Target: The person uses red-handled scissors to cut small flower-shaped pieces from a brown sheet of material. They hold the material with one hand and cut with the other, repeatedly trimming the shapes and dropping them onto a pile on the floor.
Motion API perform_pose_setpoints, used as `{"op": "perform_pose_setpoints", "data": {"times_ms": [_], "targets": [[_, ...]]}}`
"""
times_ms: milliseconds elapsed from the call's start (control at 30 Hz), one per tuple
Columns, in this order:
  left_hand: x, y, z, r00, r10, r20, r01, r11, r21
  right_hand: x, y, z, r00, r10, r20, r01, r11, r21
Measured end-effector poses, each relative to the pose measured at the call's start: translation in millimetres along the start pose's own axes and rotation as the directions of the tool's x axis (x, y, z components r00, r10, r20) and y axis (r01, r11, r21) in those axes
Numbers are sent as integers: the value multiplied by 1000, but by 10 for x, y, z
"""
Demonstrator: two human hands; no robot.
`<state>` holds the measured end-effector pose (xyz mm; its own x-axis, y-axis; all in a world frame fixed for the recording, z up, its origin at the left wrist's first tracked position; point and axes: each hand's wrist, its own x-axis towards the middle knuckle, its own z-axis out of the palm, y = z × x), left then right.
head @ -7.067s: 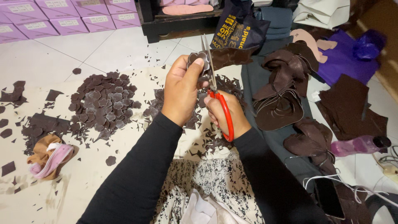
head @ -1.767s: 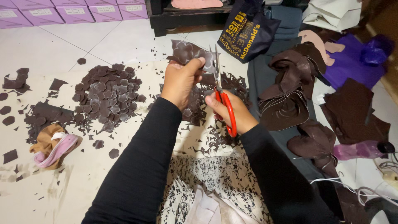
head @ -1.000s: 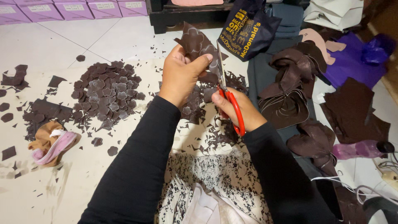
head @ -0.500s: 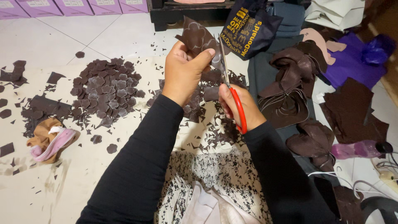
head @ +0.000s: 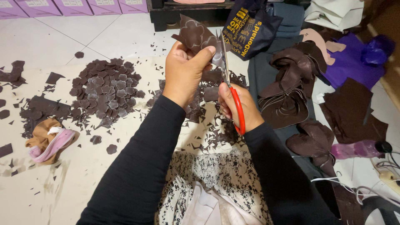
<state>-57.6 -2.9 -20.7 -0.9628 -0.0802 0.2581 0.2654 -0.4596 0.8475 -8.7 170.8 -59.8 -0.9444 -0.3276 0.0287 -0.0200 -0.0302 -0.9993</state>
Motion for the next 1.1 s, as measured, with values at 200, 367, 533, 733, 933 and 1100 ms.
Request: {"op": "perform_pose_setpoints", "data": {"times_ms": [200, 367, 533, 733, 933, 1100], "targets": [[-25, 44, 30, 996, -78, -36, 77, 997, -13, -4, -7, 21, 1000, -7, -14, 7, 1000, -25], [-7, 58, 27, 996, -90, -7, 90, 996, -17, -11, -51, 5, 1000, 16, -15, -17, 998, -62], [-2, 54, 2, 995, -97, 37, 96, 995, 18, -6, -57, -31, 997, 70, -34, -73, 992, -100], [-48, 115, 5, 992, -114, 46, 112, 993, 36, 0, -42, -55, 999, 43, -4, -43, 997, -71], [-104, 172, 56, 992, -123, 35, 119, 987, 109, 9, -57, -73, 1000, 15, 8, -15, 997, -75], [-117, 174, 98, 989, -147, 8, 147, 989, 10, 8, -82, -53, 1000, 5, -21, -7, 996, -87]]}}
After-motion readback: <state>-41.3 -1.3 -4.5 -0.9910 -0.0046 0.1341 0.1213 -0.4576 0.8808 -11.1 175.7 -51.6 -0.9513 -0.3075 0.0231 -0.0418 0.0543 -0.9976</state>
